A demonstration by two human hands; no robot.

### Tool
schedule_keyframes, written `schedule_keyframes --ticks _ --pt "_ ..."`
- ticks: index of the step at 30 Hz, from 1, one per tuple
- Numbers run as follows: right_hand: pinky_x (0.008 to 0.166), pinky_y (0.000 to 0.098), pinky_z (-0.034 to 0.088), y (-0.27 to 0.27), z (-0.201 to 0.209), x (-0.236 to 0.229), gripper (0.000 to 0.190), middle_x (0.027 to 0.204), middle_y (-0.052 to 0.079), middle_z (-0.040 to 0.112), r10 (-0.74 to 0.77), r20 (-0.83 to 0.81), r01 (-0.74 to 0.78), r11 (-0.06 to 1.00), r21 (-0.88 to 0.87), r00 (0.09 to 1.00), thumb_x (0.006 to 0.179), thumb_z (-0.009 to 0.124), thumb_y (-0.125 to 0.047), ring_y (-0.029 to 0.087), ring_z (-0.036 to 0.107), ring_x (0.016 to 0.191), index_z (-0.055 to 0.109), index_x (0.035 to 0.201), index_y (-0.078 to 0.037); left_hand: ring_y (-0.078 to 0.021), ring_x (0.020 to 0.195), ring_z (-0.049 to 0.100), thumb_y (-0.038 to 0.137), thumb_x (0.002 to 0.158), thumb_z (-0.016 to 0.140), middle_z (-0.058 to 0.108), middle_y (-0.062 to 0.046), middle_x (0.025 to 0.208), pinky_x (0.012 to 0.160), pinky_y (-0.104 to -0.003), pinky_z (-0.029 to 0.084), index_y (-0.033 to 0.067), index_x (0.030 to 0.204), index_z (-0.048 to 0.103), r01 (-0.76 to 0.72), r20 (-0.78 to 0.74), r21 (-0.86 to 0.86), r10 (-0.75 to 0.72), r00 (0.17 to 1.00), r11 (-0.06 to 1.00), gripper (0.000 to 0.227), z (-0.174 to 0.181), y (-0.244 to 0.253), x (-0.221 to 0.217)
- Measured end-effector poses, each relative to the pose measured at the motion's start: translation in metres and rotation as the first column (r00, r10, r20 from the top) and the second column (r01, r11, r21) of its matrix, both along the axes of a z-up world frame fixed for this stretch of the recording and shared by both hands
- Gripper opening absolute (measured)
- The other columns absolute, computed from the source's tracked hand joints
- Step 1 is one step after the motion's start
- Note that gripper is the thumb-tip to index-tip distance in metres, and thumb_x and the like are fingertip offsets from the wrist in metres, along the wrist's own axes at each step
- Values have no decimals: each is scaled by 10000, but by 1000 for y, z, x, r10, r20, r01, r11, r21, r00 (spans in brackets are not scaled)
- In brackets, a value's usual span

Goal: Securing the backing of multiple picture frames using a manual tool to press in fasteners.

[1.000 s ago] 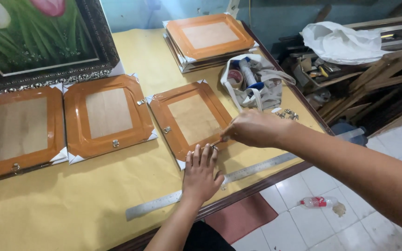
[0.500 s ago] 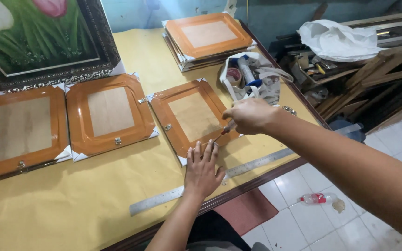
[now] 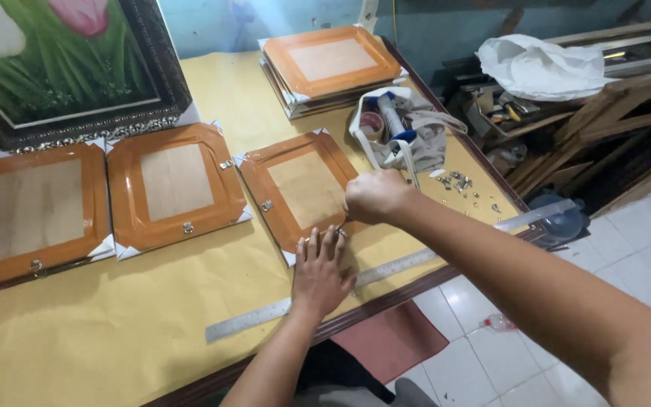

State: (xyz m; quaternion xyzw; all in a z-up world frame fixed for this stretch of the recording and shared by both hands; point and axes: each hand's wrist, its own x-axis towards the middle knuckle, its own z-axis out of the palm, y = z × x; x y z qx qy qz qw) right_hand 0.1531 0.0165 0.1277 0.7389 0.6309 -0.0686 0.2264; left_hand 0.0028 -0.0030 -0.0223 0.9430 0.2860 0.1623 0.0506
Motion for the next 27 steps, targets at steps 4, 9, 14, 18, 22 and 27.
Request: schedule_keyframes --ticks 4,9,14,18,22,27 --pt "762 461 491 4 2 3 635 836 32 667 -27 64 30 998 -48 998 699 363 -759 219 634 894 670 890 -237 -379 1236 288 457 712 531 334 -101 1344 1003 -525 181 143 1293 354 11 33 -18 -10 999 1000 683 0 -1 -2" --pt "827 404 501 -18 45 -19 303 967 48 662 207 -69 -216 965 -151 976 843 449 -109 253 621 948 634 1018 -274 -360 1265 240 471 716 507 301 -84 1358 1025 -511 147 163 1316 315 10 -15 -71 -11 1000 997 702 3 -1 -2" --pt "754 435 517 -15 38 -25 217 892 136 662 -15 -276 7 1000 -29 961 856 484 -217 303 626 902 664 944 -132 -362 1263 246 462 724 488 315 -90 1355 1022 -513 150 153 1313 329 0 -15 -69 -1 1000 998 684 4 0 -1" --pt "776 471 488 -2 25 -22 440 889 195 644 -242 -184 245 969 -6 953 822 502 -438 343 616 922 648 890 -29 -358 1271 240 441 735 460 325 -89 1360 1021 -515 142 162 1318 328 3 -9 -110 -4 1000 994 660 9 -2 -5" --pt "755 416 490 4 22 -13 494 812 115 667 -237 -31 238 971 6 971 800 471 -555 283 638 885 685 840 -112 -363 1269 242 455 734 472 326 -99 1360 1022 -512 143 159 1319 334 19 -20 -118 -21 1000 993 670 5 0 -4" --pt "808 417 499 -21 52 -11 394 986 115 624 219 -99 -223 974 -29 971 727 625 -53 310 606 942 601 1089 -206 -359 1254 266 447 711 489 343 -103 1338 1011 -511 172 156 1308 337 5 68 -28 -3 998 1000 681 -3 0 -2"
